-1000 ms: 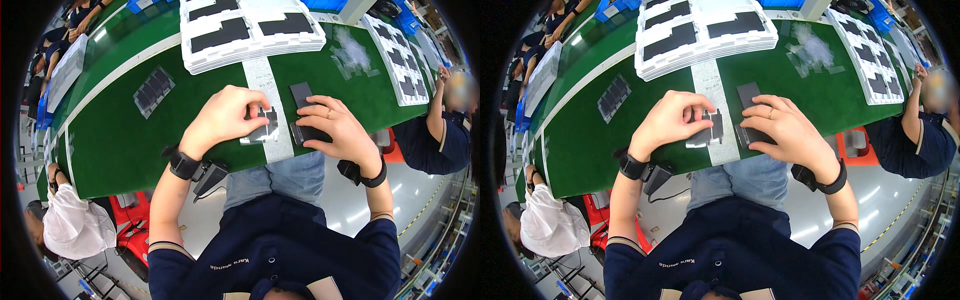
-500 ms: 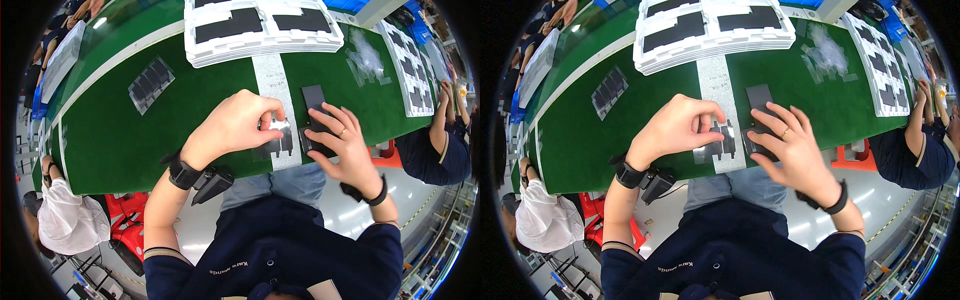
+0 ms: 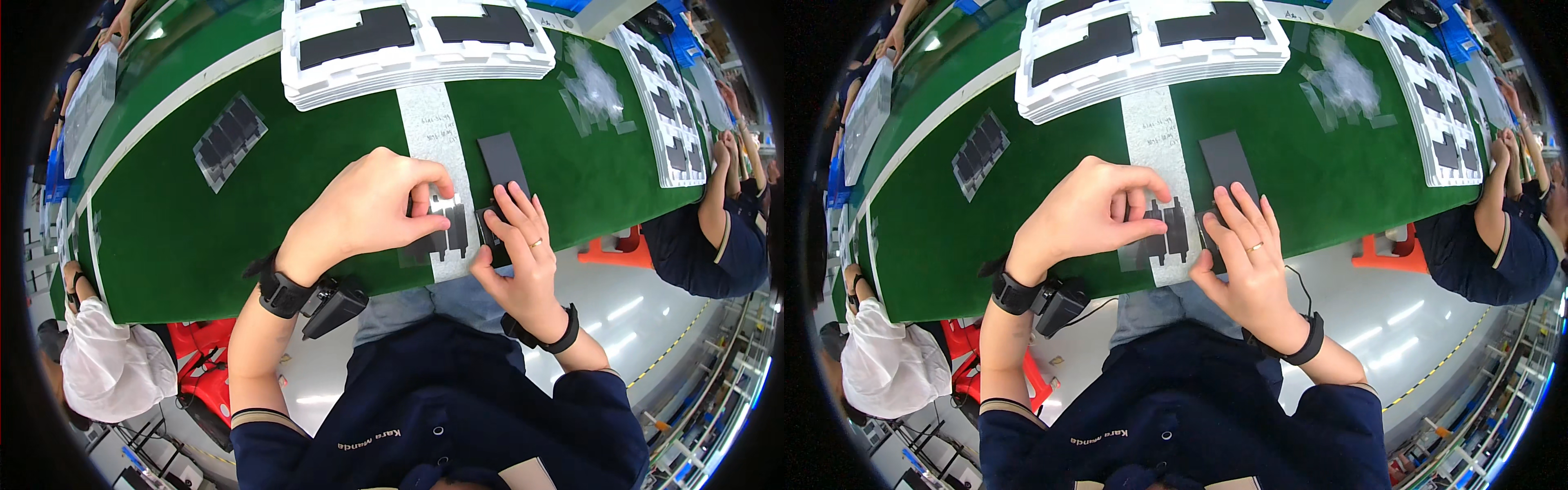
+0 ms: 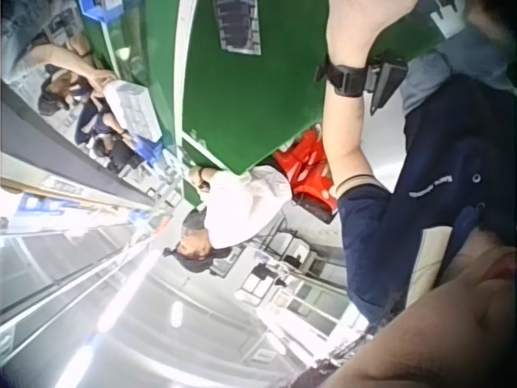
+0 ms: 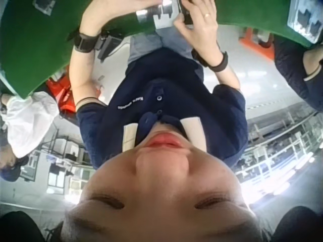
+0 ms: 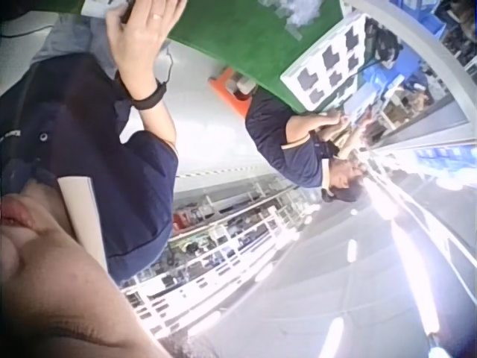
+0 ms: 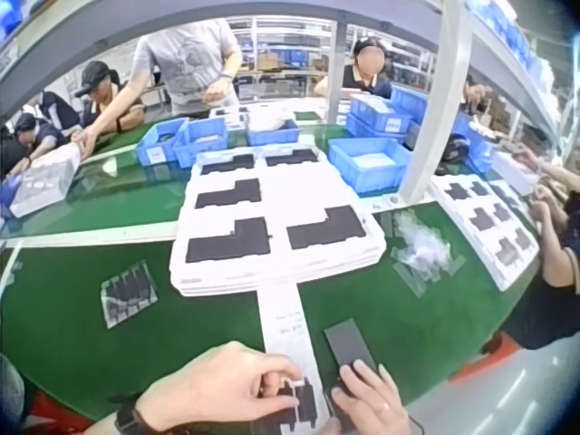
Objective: Manually assemble plastic components and small internal parts on an assembly line.
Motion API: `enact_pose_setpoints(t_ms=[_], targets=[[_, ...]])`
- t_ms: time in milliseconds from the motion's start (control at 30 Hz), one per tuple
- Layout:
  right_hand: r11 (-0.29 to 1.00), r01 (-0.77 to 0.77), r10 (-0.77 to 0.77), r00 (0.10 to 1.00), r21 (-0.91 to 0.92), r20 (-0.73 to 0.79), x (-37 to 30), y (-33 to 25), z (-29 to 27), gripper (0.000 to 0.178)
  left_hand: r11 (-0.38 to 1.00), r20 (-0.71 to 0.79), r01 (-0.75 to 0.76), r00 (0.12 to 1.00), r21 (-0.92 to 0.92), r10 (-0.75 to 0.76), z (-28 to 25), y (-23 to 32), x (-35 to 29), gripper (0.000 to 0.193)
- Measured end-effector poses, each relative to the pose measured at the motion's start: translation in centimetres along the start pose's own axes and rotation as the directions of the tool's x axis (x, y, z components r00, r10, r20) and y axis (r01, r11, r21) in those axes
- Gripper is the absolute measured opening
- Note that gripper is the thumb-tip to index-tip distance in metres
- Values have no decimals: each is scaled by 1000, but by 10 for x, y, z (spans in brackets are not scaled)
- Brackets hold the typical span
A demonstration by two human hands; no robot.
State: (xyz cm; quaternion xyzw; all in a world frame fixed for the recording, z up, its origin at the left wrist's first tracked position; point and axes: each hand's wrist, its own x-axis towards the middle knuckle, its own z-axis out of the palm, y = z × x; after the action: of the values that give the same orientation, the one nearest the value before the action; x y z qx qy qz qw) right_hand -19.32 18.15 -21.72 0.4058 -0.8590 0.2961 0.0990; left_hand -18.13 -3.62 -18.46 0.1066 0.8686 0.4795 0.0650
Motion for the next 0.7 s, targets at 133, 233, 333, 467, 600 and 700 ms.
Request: enact_pose_setpoints(t_ms=[133, 233, 333, 467, 600, 700], targets=[[999, 13, -12, 1000, -30, 12, 0, -1, 0, 35, 999, 32, -11, 999, 30, 10, -2, 2, 0, 22], [998, 32, -31, 999, -54, 18, 2, -1, -5, 35, 1000, 26, -15, 1000, 21, 15, 1, 1, -1, 22], [999, 33, -31, 994, -17, 104, 14, 4, -22, 36, 1000, 27, -6, 1000, 0, 6, 1, 0, 2, 21], [973, 209, -231, 904, 100, 360, 37, 23, -44, 36, 1000, 30, 1, 1000, -24, 0, 1, 0, 1, 21], [952, 276, -308, 856, 136, 415, 48, 32, -44, 35, 1000, 19, -15, 1000, -17, 15, -1, 0, 0, 21], [946, 269, -322, 860, 183, 397, 45, 36, -35, 32, 999, 23, 21, 1000, -41, -20, 0, -2, 1, 21]])
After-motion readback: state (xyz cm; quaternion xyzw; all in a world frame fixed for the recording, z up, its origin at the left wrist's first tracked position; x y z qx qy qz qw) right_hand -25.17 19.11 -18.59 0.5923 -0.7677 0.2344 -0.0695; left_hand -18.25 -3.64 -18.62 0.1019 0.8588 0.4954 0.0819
